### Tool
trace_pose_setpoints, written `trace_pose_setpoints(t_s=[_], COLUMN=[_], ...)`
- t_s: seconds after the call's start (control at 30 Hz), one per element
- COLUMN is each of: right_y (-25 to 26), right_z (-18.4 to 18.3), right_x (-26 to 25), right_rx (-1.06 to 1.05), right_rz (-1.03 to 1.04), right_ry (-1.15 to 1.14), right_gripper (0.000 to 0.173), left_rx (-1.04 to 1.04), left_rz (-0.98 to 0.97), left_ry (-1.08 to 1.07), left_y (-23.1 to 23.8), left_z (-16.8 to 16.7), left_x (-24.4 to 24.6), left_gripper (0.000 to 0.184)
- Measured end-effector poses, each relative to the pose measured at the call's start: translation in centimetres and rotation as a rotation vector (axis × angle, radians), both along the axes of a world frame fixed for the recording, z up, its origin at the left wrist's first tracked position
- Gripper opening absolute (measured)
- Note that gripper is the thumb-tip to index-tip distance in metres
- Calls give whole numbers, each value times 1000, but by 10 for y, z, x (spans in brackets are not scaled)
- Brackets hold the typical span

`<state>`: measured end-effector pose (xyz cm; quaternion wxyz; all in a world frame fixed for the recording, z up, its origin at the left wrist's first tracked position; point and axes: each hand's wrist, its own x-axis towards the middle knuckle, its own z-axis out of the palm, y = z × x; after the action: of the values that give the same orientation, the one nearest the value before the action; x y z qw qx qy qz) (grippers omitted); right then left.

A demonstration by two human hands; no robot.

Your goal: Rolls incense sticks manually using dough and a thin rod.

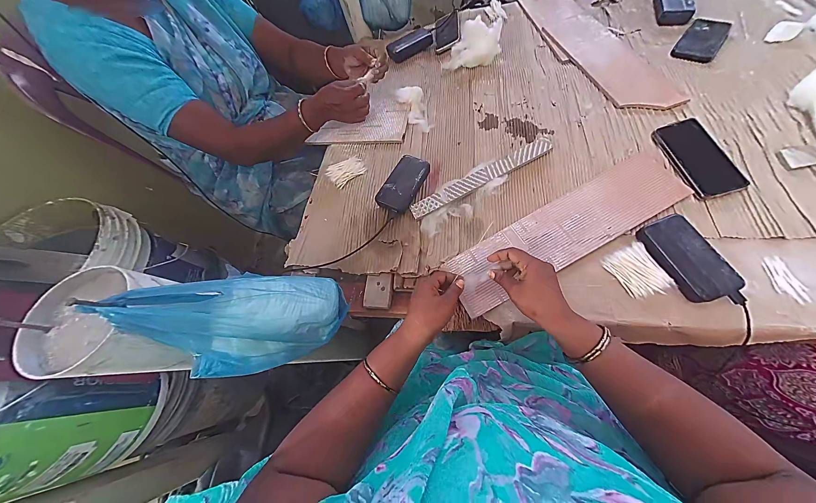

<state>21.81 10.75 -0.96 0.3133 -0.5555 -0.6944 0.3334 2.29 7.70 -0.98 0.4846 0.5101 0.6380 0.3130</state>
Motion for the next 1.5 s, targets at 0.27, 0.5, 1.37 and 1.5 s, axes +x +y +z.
trace_pose_setpoints(t_s=[0.27, 0.5, 1.37, 1.5], right_y=[6, 15, 12, 18], right_z=[-21, -14, -2, -4], right_x=[0, 9, 27, 33], right_rx=[177, 152, 36, 129], right_rz=[-29, -67, -165, -146], right_ry=[-350, -347, -392, -451], right_gripper=[44, 35, 56, 50], left_rx=[0, 5, 96, 81], left_rz=[-141, -185, -221, -221], left_ry=[244, 409, 388, 427], left_y=[-13, -10, -8, -5], left_z=[-4, 1, 1, 2], left_x=[-16, -2, 13, 19], left_gripper=[30, 31, 26, 26])
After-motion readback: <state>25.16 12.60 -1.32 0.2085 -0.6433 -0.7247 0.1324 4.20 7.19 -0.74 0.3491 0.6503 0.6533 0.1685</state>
